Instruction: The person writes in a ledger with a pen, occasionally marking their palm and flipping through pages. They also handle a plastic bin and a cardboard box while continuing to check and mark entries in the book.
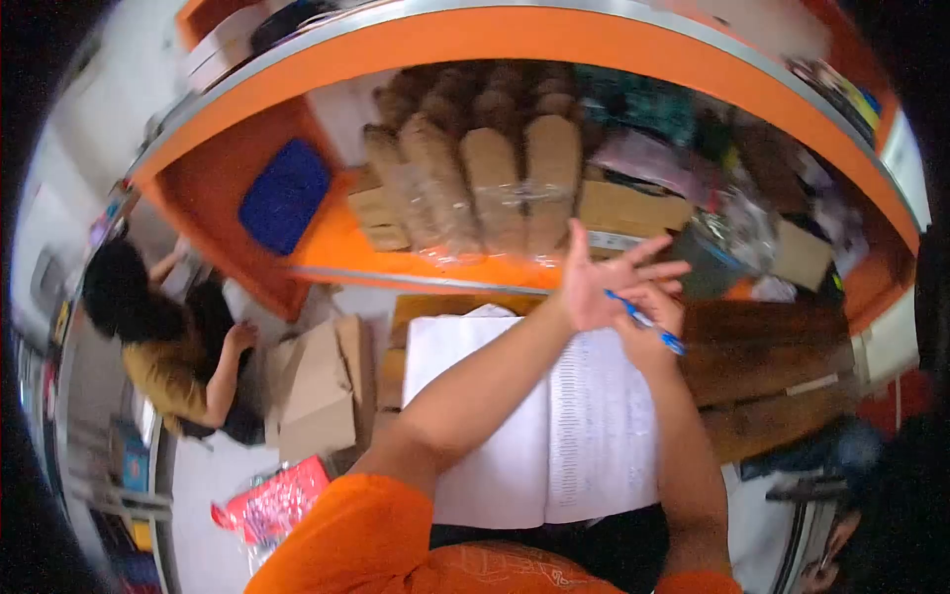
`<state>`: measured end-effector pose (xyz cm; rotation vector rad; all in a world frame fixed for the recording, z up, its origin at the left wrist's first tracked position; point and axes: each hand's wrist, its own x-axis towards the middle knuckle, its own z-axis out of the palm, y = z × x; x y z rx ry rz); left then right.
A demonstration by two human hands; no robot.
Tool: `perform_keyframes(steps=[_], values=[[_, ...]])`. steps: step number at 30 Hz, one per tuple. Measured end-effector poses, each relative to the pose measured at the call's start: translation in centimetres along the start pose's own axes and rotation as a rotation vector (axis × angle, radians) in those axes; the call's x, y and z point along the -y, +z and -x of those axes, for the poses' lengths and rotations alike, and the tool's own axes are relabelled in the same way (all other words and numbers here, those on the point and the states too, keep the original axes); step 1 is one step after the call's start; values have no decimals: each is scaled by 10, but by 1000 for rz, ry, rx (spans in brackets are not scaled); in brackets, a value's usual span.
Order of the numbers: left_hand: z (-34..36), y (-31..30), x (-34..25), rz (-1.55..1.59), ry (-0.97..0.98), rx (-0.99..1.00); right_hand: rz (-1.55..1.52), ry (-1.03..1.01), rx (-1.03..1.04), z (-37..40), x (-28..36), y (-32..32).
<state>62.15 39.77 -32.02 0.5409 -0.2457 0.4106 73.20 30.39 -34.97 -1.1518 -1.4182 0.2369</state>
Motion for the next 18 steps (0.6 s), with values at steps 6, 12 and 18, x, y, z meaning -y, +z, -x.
perform_keyframes(steps=[6, 12, 18], values=[[-25, -36, 21, -718, 507, -374, 98, 164, -199, -11, -12, -30], [-34, 65, 14, -1060, 739, -270, -274, 194, -270, -19, -62, -44], [9, 225, 25, -620, 544, 350, -73, 478, -148, -21, -60, -38]])
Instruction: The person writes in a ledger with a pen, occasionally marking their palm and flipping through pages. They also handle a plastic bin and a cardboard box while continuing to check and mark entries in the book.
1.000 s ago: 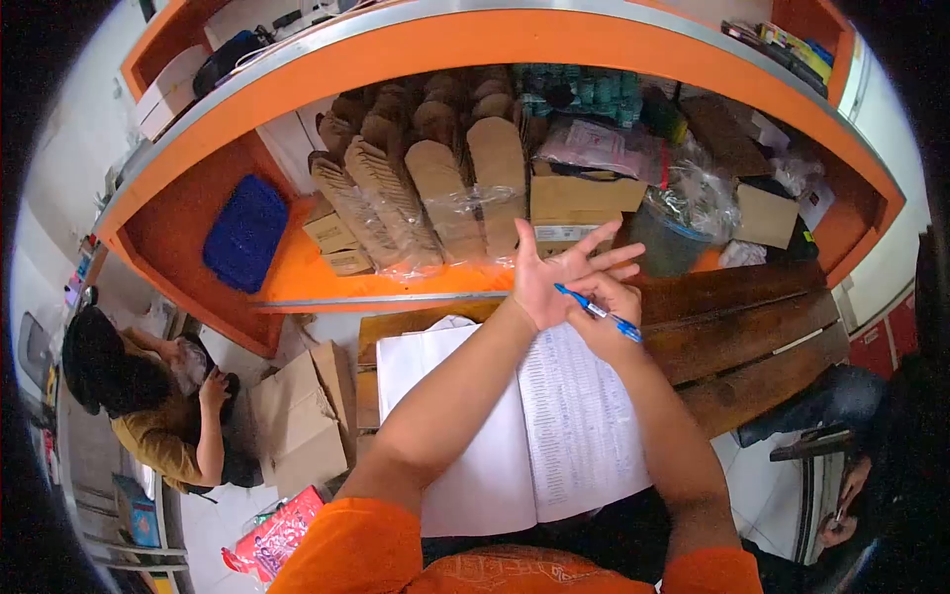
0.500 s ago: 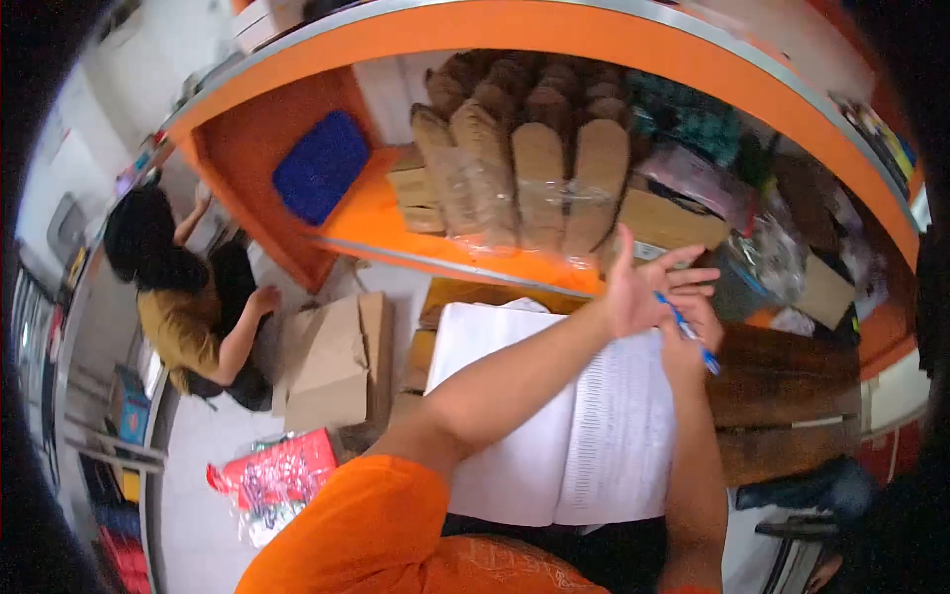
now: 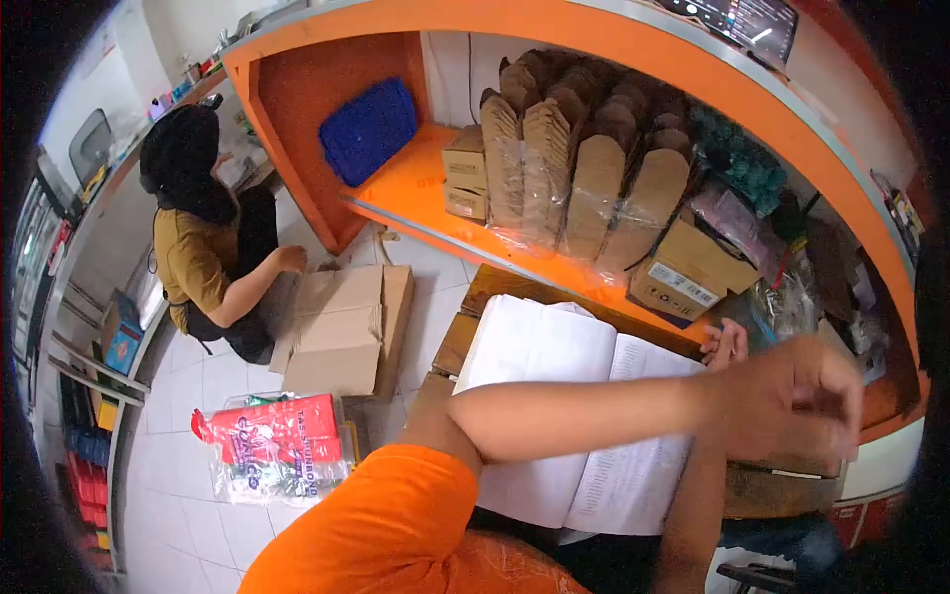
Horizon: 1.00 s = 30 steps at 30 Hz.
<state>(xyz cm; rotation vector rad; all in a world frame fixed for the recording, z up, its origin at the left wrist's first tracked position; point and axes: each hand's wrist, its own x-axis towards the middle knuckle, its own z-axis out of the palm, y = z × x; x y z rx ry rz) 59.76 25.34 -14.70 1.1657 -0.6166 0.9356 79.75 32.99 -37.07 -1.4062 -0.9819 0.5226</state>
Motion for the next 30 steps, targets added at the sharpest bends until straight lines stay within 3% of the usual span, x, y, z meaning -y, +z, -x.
perform_keyframes(steps=[1, 3, 5, 8, 23, 26, 30], values=[[1, 19, -17, 329, -32, -16, -1, -5, -12, -1, 0, -2], [14, 24, -47, 372, -251, 219, -31, 21, 48, 1, -2, -5], [11, 37, -60, 335, 80, 262, -59, 22, -6, 2, -1, -1], [24, 77, -34, 662, 438, 333, 13, -32, -10, -4, -15, -2], [1, 81, -17, 395, 887, 185, -23, -26, 16, 6, -4, -2], [1, 3, -48, -712, 521, 293, 17, -4, -9, -13, -33, -1], [9, -25, -9, -1091, 190, 132, -6, 50, -36, -9, -24, -7]])
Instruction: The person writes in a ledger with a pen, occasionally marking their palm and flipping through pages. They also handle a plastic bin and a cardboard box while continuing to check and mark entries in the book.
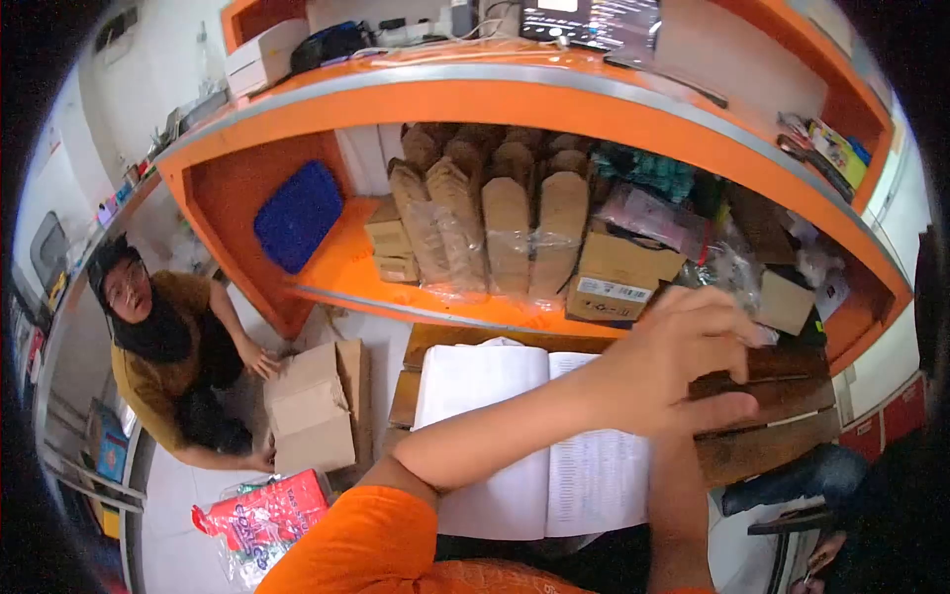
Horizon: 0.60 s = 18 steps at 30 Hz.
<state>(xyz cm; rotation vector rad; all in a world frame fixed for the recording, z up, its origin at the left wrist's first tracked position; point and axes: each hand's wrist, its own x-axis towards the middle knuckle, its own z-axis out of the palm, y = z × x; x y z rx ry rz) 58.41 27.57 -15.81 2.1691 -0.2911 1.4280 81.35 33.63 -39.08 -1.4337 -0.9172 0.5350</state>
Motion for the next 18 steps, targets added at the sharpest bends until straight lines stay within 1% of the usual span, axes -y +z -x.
perform_keyframes(steps=[1, 3, 4, 6, 7, 8, 9, 11, 12, 13, 14, 15, 17, 18], values=[[3, 2, 2, 15, 13, 16, -40, 11, 8, 9, 12, 1], [10, 0, -2, -283, 13, 347, -105, 25, 16, 21, 32, 3], [9, -3, -12, -263, 27, 373, -143, 35, 18, 26, 40, 7], [2, -18, -39, -278, -105, 763, -176, 31, -15, 24, 45, 10], [2, -26, -50, -259, -134, 819, -195, 29, -54, 24, 41, 8], [5, -32, -61, -242, -163, 877, -192, -11, -35, 19, 30, 9], [6, -39, -68, -238, -136, 909, -188, -56, -10, 13, 25, 8], [14, -45, -87, -293, -400, 1036, -205, -64, -27, 13, 23, 7], [23, -41, -91, -311, -410, 1018, -204, -65, -4, 14, 24, 10], [36, -37, -90, -347, -492, 1095, -204, -75, 35, 14, 25, 13], [52, -33, -91, -379, -588, 1165, -198, -73, 12, 13, 23, 13], [72, -28, -96, -401, -627, 1129, -192, -71, -5, 13, 20, 12], [117, -15, -110, -556, -699, 1256, -283, -27, -8, 12, 12, 12], [132, -9, -116, -449, -842, 1184, -189, -157, -21, 3, -5, 11]])
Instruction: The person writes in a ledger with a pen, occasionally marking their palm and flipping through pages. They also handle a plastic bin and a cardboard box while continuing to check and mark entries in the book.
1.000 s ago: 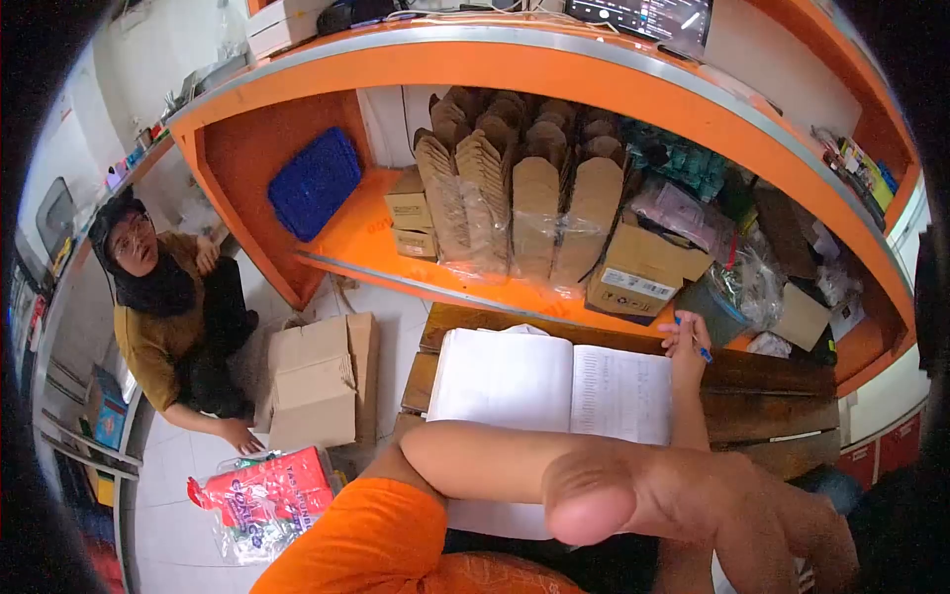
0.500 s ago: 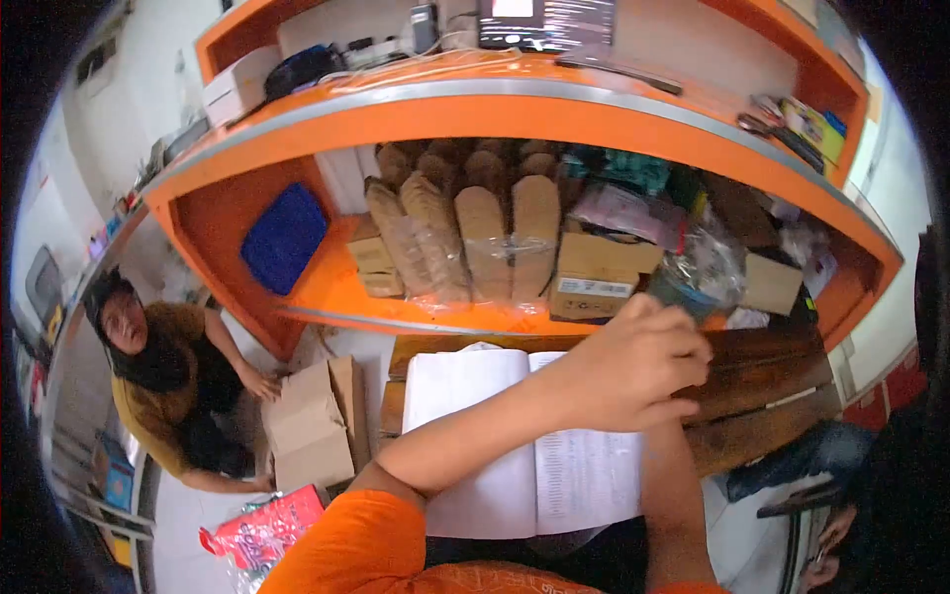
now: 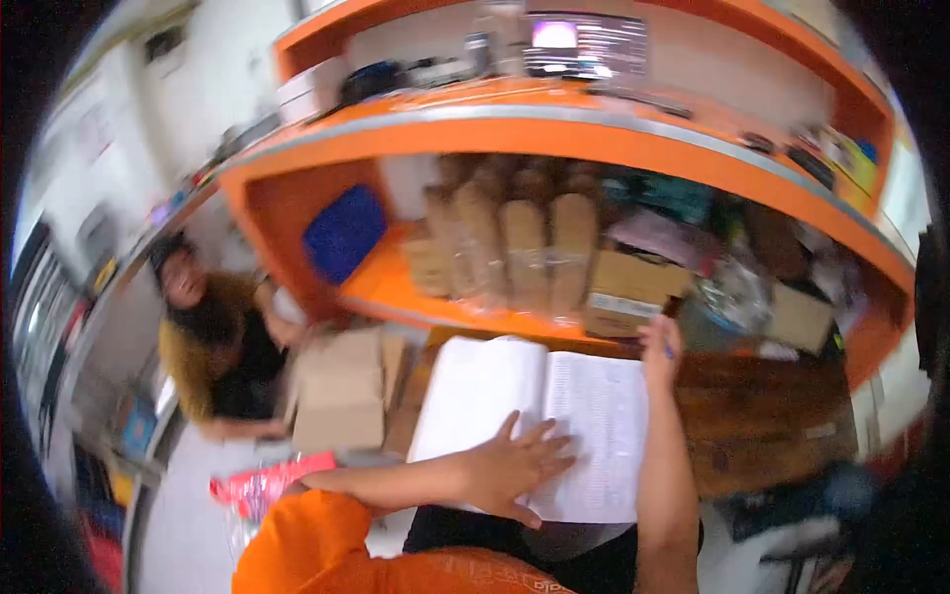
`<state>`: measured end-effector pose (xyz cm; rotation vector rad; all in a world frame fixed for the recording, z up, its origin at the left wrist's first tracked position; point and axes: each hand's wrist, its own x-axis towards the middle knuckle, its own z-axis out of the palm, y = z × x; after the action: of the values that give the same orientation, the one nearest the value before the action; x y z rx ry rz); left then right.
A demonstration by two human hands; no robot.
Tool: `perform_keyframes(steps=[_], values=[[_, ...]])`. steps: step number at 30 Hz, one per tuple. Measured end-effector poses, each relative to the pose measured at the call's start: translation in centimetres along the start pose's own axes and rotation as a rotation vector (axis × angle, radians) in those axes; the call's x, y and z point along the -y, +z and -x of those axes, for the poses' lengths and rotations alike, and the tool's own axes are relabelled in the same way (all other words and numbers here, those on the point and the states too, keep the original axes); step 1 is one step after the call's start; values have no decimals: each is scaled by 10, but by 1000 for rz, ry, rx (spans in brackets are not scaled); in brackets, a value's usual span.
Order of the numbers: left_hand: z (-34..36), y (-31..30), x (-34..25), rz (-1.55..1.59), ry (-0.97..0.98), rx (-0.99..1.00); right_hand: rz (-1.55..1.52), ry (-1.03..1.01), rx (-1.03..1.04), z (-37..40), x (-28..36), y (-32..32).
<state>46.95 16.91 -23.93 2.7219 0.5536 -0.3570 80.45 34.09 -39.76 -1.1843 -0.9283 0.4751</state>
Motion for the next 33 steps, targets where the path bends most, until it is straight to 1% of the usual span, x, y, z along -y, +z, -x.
perform_keyframes(steps=[1, 2, 3, 4, 5, 7, 8, 9, 11, 12, 13, 15, 16, 17, 19, 20, 21, 22, 23, 24, 25, 26, 27, 28, 29, 30, 31, 33], values=[[7, 19, -3, 43, -81, -34, -57, -233, -46, 0, -12, 5], [15, 36, -5, 44, -62, -118, 108, -235, 37, -6, -12, -3], [22, 48, -10, 36, -35, -192, 115, -269, 67, -9, -12, -5], [28, 47, -20, 75, -89, -210, 255, -278, 59, -3, -6, -5], [24, 63, -16, 93, -131, -217, 400, -294, 34, 1, 3, -4], [10, 104, -5, -40, -161, -455, 423, -245, 61, 2, 13, 0], [14, 100, -1, 21, -155, -461, 460, -200, 53, 3, 11, 0], [14, 92, 4, 25, -166, -462, 456, -199, 64, -6, 2, -3], [25, 74, 12, 127, -92, -376, 369, -202, 147, -14, -8, -8], [30, 67, 16, 157, -112, -375, 368, -201, 151, -13, -4, -7], [30, 65, 22, 159, -115, -373, 319, -84, 211, -15, 2, -9], [24, 65, 39, 142, -177, -446, 219, 153, 326, -17, 22, -15], [23, 66, 46, 152, -195, -469, 187, 182, 365, -17, 31, -19], [25, 62, 47, 151, -190, -465, 188, 185, 358, -25, 18, -19], [26, 57, 43, 134, -221, -439, 57, 72, 400, -41, -23, -35], [19, 66, 45, 130, -218, -474, 30, 96, 401, -37, -19, -29], [13, 69, 44, 107, -255, -460, 142, 5, 346, -19, 7, -16], [12, 70, 39, 104, -272, -463, 311, -13, 265, -12, 7, -10], [11, 66, 35, 93, -282, -466, 303, -72, 353, -2, 13, -12], [10, 61, 30, 80, -305, -413, 418, -128, 380, 9, 35, -7], [10, 55, 23, 62, -343, -371, 643, -155, 322, 14, 39, -2], [9, 50, 12, 54, -375, -336, 678, -153, 311, 17, 48, -2], [2, 51, 5, 53, -341, -333, 704, -157, 311, 17, 54, -3], [-2, 50, 0, 47, -243, -271, 716, -156, 288, 15, 54, -5], [-5, 47, -2, 38, -149, -205, 603, -125, 265, 14, 49, -6], [-7, 29, -4, 132, 54, -129, 489, -91, 245, 13, 47, -6], [-13, 8, -6, 128, 74, -120, 499, -85, 226, 14, 46, -8], [-37, -42, -3, 166, 166, 101, 483, -114, 211, 11, 49, -9]])
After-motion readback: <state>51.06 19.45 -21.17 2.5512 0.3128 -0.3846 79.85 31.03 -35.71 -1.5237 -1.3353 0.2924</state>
